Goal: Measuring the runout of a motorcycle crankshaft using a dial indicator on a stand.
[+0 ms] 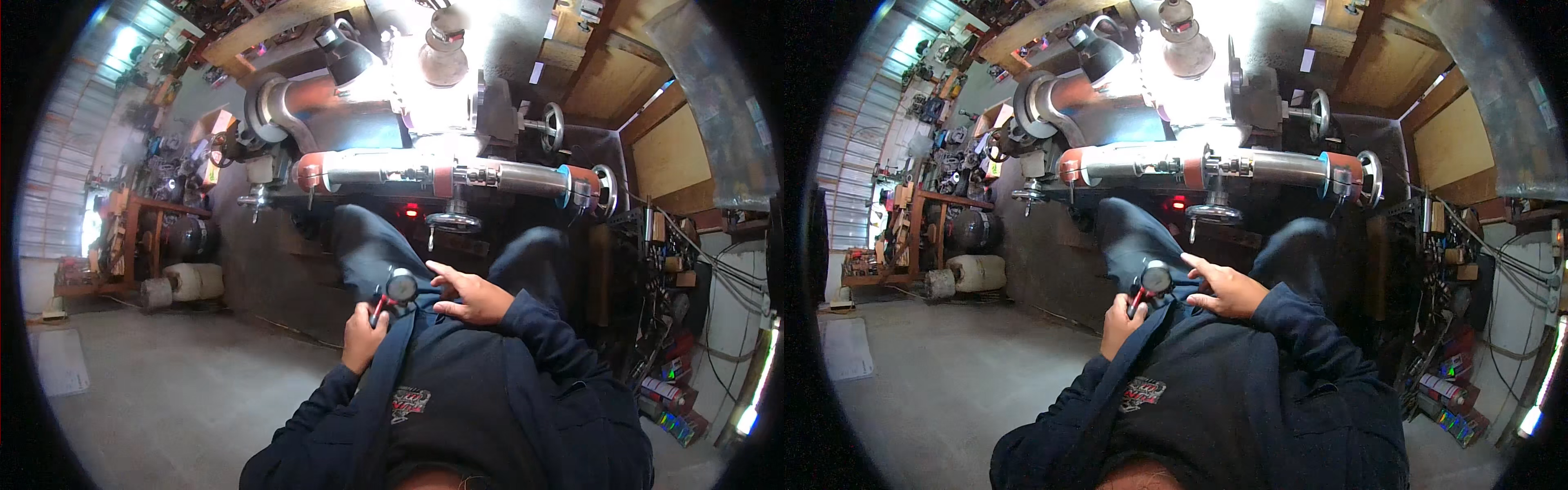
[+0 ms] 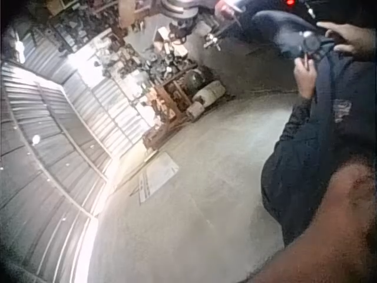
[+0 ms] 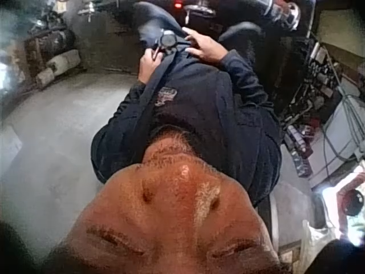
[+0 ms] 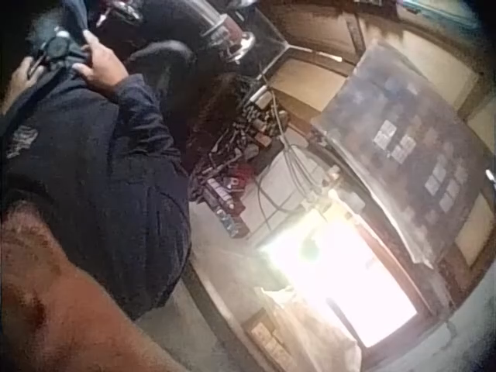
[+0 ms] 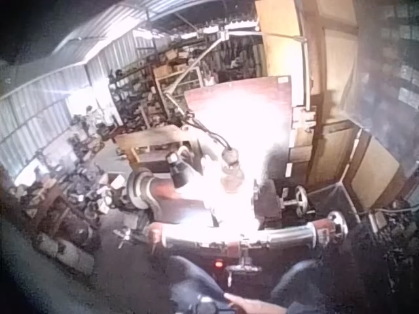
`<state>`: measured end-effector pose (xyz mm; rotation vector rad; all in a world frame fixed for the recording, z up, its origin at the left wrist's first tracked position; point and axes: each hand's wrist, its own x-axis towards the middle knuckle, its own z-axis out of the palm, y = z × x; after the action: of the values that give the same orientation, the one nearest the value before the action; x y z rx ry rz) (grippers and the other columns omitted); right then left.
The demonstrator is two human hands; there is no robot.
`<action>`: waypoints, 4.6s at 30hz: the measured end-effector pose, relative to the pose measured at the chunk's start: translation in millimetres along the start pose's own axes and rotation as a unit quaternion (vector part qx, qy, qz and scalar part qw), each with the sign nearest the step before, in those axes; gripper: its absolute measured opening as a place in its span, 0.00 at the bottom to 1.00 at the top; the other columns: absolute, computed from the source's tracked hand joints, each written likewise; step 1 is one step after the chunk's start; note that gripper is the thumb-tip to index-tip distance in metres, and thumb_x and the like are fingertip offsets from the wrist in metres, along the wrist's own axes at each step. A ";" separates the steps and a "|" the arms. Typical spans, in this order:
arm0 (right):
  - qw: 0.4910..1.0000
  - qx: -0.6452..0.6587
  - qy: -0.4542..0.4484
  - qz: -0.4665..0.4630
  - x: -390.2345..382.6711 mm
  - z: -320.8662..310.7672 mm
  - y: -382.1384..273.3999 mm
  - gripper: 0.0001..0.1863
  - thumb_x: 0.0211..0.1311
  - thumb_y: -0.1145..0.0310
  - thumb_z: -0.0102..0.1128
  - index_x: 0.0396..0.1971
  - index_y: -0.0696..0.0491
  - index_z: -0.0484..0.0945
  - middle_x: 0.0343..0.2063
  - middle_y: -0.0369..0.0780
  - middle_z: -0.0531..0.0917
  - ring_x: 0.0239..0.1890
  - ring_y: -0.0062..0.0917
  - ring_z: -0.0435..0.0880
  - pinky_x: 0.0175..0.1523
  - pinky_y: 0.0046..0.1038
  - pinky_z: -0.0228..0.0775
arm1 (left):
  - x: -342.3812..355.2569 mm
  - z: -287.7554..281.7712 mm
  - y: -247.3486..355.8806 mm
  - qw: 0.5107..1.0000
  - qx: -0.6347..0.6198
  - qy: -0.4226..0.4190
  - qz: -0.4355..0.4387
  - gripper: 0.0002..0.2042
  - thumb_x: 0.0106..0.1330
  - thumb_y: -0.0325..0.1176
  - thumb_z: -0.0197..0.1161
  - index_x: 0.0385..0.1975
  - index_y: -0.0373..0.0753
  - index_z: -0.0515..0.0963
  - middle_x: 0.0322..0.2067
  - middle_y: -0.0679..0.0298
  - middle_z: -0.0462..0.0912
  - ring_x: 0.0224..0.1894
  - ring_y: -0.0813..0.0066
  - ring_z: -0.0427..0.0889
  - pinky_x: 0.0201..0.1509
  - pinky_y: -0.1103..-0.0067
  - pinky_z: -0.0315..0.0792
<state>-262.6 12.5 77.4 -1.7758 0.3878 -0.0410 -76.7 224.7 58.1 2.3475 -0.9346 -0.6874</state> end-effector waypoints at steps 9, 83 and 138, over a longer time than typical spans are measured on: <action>0.830 -0.315 0.450 -0.093 -21.7 -90.0 -12.0 0.17 0.61 0.72 0.61 0.50 0.55 0.75 0.46 0.46 0.80 0.52 0.39 0.78 0.59 0.37 0.67 | -7.5 -43.3 -26.5 0.921 0.051 -0.357 0.150 0.14 0.59 0.38 0.60 0.35 0.32 0.79 0.36 0.42 0.82 0.38 0.45 0.81 0.43 0.63 0.75; 0.657 -0.323 0.678 0.066 -47.9 -192.7 50.9 0.15 0.69 0.68 0.50 0.49 0.55 0.81 0.46 0.48 0.84 0.48 0.40 0.84 0.53 0.35 0.76 | 212.7 -13.0 127.7 0.885 0.138 0.155 0.417 0.17 0.59 0.46 0.64 0.39 0.38 0.83 0.36 0.55 0.85 0.40 0.56 0.80 0.47 0.63 0.68; 0.651 -0.320 0.687 0.047 -46.8 -189.7 52.6 0.15 0.69 0.68 0.51 0.50 0.55 0.80 0.45 0.47 0.85 0.47 0.40 0.85 0.51 0.35 0.77 | 214.6 -10.6 124.9 0.884 0.141 0.166 0.414 0.16 0.58 0.44 0.66 0.39 0.38 0.83 0.34 0.58 0.85 0.39 0.57 0.81 0.48 0.64 0.68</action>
<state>-363.6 -162.8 82.0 -2.0793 1.7597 -1.4053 7.7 -7.2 87.7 1.8911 -1.7697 0.2049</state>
